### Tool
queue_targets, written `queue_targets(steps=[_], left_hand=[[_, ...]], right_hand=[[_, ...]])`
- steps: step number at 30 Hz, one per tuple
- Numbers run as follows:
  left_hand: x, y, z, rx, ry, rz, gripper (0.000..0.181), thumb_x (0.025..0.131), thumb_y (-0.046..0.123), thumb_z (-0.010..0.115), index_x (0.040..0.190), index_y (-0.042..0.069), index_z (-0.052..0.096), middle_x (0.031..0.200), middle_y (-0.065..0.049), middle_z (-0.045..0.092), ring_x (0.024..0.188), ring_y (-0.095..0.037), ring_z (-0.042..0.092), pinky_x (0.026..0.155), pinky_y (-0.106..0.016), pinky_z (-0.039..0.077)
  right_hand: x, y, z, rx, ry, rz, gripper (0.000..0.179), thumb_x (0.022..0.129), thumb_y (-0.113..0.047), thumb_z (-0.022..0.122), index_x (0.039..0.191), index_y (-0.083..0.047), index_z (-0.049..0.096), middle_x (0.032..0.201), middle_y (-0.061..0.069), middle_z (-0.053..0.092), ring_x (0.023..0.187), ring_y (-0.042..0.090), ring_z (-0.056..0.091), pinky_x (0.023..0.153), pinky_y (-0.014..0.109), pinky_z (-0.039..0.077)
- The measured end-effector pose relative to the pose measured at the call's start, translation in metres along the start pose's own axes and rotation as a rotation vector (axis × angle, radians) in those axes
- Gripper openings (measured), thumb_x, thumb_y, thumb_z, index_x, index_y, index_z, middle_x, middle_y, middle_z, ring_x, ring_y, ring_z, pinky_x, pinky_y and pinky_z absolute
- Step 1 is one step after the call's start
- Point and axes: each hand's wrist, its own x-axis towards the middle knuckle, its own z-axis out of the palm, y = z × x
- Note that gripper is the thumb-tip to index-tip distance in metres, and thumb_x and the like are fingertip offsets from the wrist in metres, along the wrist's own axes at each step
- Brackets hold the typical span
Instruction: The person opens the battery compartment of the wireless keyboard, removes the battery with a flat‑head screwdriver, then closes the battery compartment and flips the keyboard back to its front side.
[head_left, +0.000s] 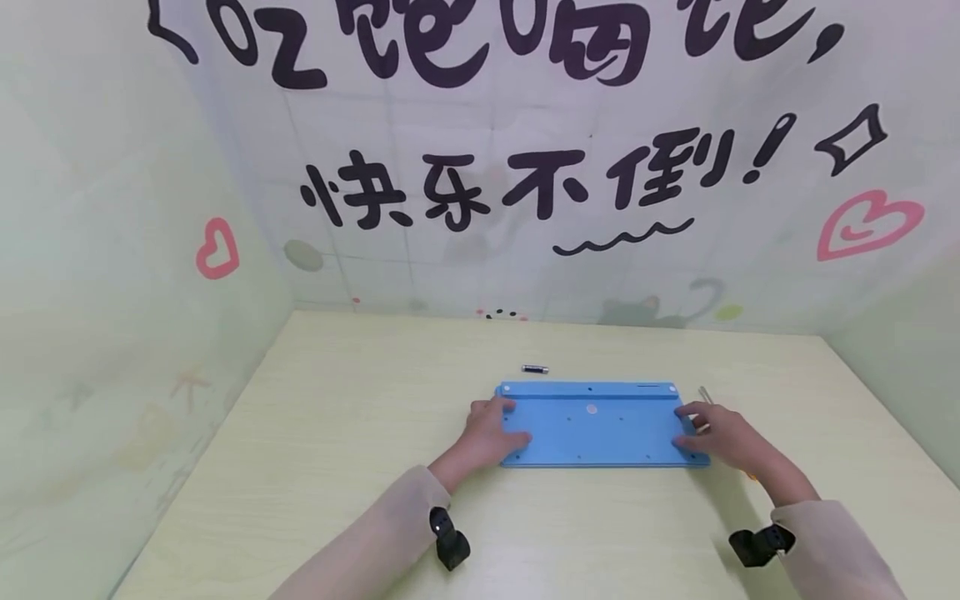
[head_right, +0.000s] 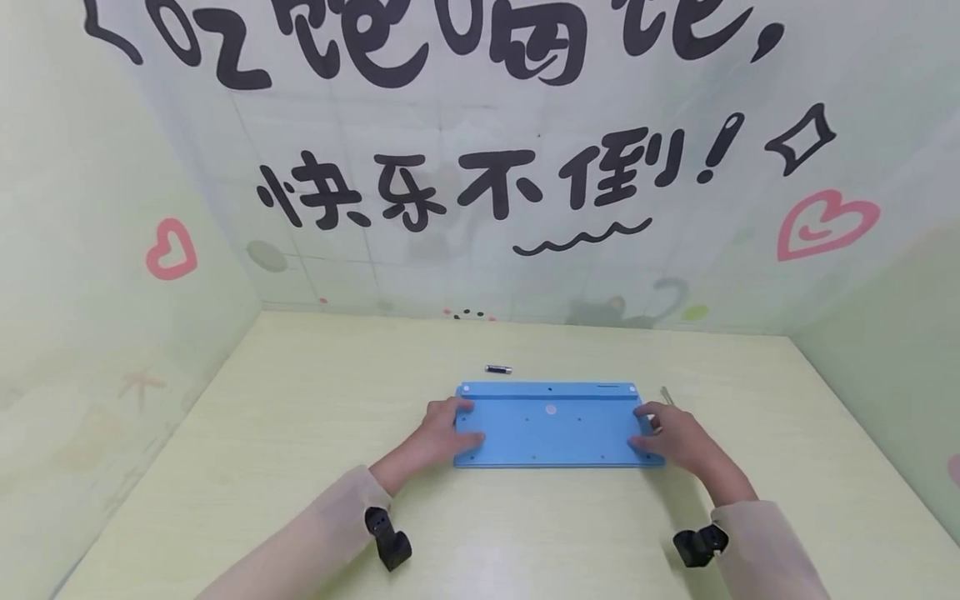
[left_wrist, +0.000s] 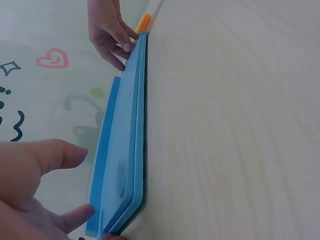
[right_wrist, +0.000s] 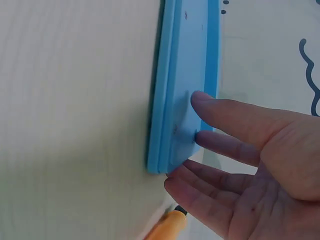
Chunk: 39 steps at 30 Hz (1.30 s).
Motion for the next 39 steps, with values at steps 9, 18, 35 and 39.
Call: queue_targets(steps=[9, 18, 35, 39], left_hand=[[-0.001, 0.004, 0.009, -0.155, 0.104, -0.062, 0.048, 0.082, 0.016, 0.064, 0.126, 0.005, 0.05, 0.129, -0.022, 0.038, 0.115, -0.037, 0.039, 0.09, -0.051, 0.037], [0.005, -0.003, 0.004, -0.421, 0.164, -0.004, 0.041, 0.07, -0.018, 0.056, 0.106, 0.001, 0.064, 0.129, -0.017, 0.047, 0.108, -0.029, 0.049, 0.081, -0.036, 0.048], [0.001, 0.007, -0.008, -0.635, 0.117, -0.015, 0.047, 0.079, -0.009, 0.061, 0.125, 0.002, 0.053, 0.13, -0.016, 0.046, 0.12, -0.032, 0.042, 0.098, -0.038, 0.036], [-0.001, 0.009, -0.009, -0.654, 0.095, -0.031, 0.05, 0.079, -0.005, 0.064, 0.127, 0.003, 0.051, 0.123, -0.015, 0.049, 0.114, -0.03, 0.045, 0.095, -0.039, 0.039]], right_hand=[[0.005, -0.008, 0.009, -0.018, 0.059, 0.073, 0.049, 0.083, -0.017, 0.066, 0.116, 0.016, 0.048, 0.1, 0.034, 0.053, 0.088, 0.04, 0.053, 0.071, 0.048, 0.047], [0.007, -0.006, 0.009, 0.016, 0.114, 0.105, 0.046, 0.086, -0.02, 0.062, 0.115, 0.014, 0.051, 0.105, 0.037, 0.052, 0.094, 0.046, 0.053, 0.071, 0.049, 0.047], [0.001, 0.0, 0.004, 0.157, 0.143, 0.149, 0.057, 0.092, -0.032, 0.054, 0.125, 0.013, 0.044, 0.113, 0.04, 0.048, 0.103, 0.049, 0.047, 0.08, 0.054, 0.042], [0.001, -0.001, 0.005, 0.146, 0.148, 0.15, 0.054, 0.092, -0.03, 0.055, 0.123, 0.013, 0.046, 0.111, 0.039, 0.049, 0.101, 0.047, 0.049, 0.079, 0.053, 0.043]])
